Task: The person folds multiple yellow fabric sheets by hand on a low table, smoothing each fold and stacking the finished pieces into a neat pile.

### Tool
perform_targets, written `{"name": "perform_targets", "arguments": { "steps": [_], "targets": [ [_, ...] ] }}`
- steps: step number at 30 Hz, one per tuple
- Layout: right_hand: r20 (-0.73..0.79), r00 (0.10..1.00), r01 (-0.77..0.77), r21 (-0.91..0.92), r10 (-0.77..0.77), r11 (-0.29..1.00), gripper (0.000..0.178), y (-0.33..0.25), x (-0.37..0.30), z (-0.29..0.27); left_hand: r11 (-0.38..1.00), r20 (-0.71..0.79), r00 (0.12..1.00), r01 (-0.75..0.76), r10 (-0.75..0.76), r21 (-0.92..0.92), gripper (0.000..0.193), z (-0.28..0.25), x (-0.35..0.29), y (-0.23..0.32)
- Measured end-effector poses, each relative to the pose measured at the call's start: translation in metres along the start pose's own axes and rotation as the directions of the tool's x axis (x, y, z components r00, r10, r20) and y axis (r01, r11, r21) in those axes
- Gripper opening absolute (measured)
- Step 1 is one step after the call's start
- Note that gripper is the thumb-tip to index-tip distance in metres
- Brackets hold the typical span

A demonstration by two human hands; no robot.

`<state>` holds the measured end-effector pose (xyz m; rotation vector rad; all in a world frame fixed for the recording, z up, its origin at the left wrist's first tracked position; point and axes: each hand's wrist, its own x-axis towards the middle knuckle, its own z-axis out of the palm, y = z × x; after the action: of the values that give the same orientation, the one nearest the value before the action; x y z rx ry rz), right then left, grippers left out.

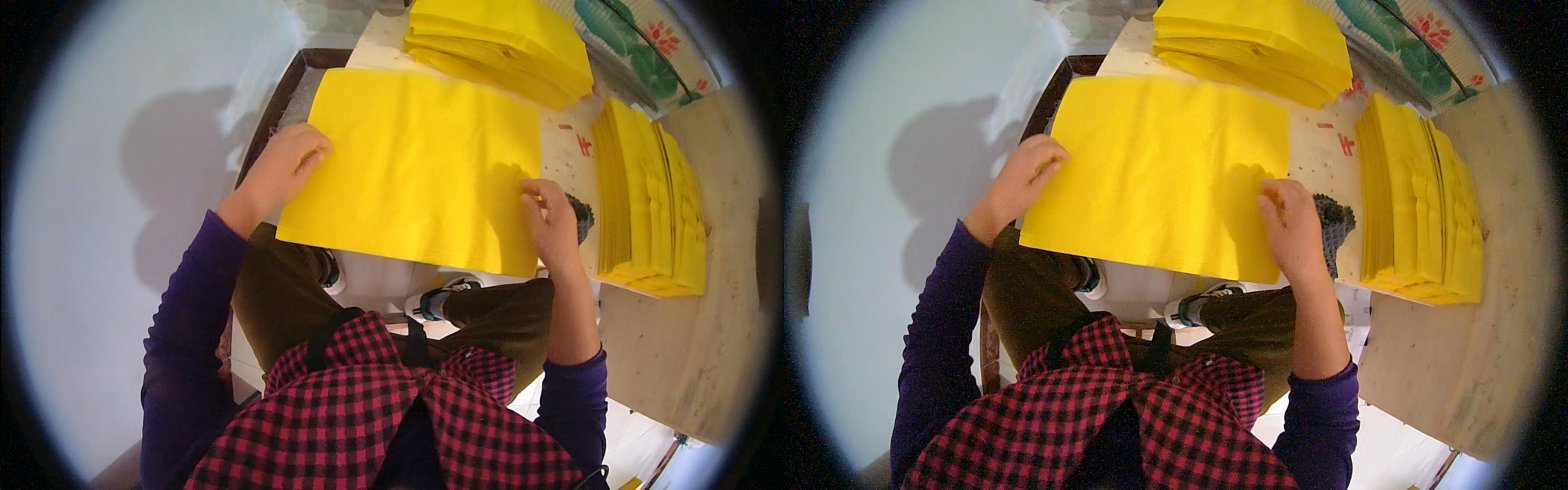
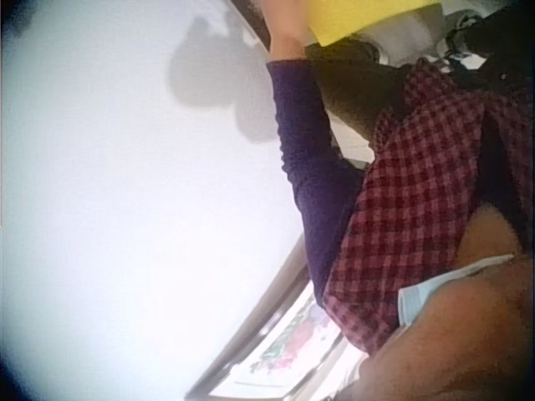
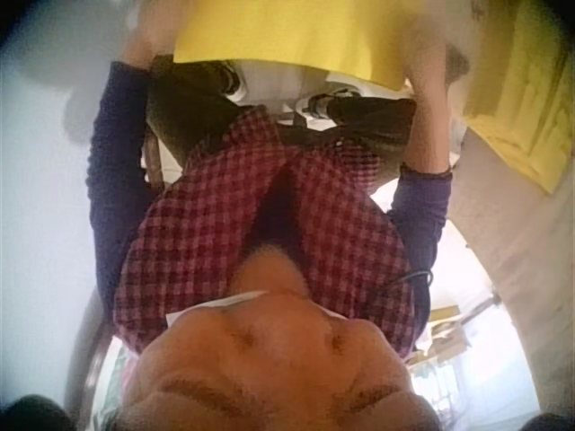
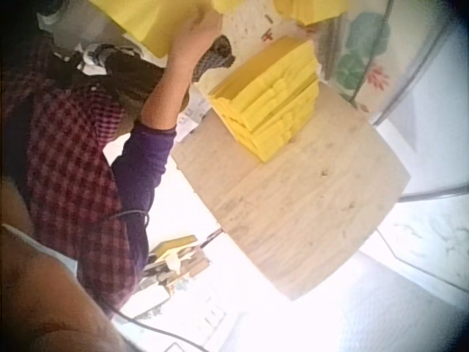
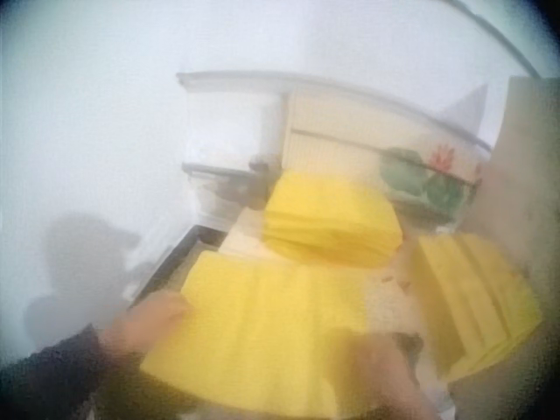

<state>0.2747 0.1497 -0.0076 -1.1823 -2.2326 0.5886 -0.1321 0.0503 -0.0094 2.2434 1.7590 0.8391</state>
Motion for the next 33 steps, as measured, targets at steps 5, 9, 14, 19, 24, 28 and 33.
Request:
{"name": "perform_targets", "arguments": {
  "steps": [5,9,14,19,24,28,33],
  "targets": [
    [-0.045,0.997,-0.059,-0.04,0.058,0.997,0.023,0.002,0.029,0.017,0.999,0.046,0.998,0.038,-0.038,0.008,0.019,0.007,0.023,-0.01],
    [-0.065,0.989,-0.135,0.011,0.135,0.991,0.025,-0.001,0.041,0.01,0.997,-0.11,0.994,-0.004,0.013,0.076,0.017,0.008,0.028,-0.013],
    [0.01,0.997,-0.083,0.005,0.083,0.997,0.023,-0.005,0.001,0.004,1.0,-0.019,1.0,0.004,-0.005,-0.031,0.016,0.006,-0.005,-0.007],
    [-0.047,0.995,-0.09,-0.036,0.088,0.995,0.022,-0.002,0.032,0.016,0.999,-0.133,0.99,-0.035,0.035,0.006,0.015,0.017,0.025,-0.017],
    [-0.018,0.975,-0.219,0.07,0.221,0.973,0.022,-0.01,0.018,-0.001,0.998,-0.129,0.99,-0.055,0.055,0.004,0.017,0.005,0.014,-0.015],
    [0.062,0.992,-0.111,-0.003,0.111,0.994,0.021,-0.01,-0.004,0.001,0.999,-0.048,0.998,-0.025,0.026,0.024,0.018,0.009,-0.003,-0.01],
    [-0.036,0.989,-0.143,-0.002,0.143,0.99,0.021,0.002,0.035,0.01,0.999,-0.028,0.999,0.031,-0.031,0.016,0.02,0.007,0.025,-0.019]
  ]
}}
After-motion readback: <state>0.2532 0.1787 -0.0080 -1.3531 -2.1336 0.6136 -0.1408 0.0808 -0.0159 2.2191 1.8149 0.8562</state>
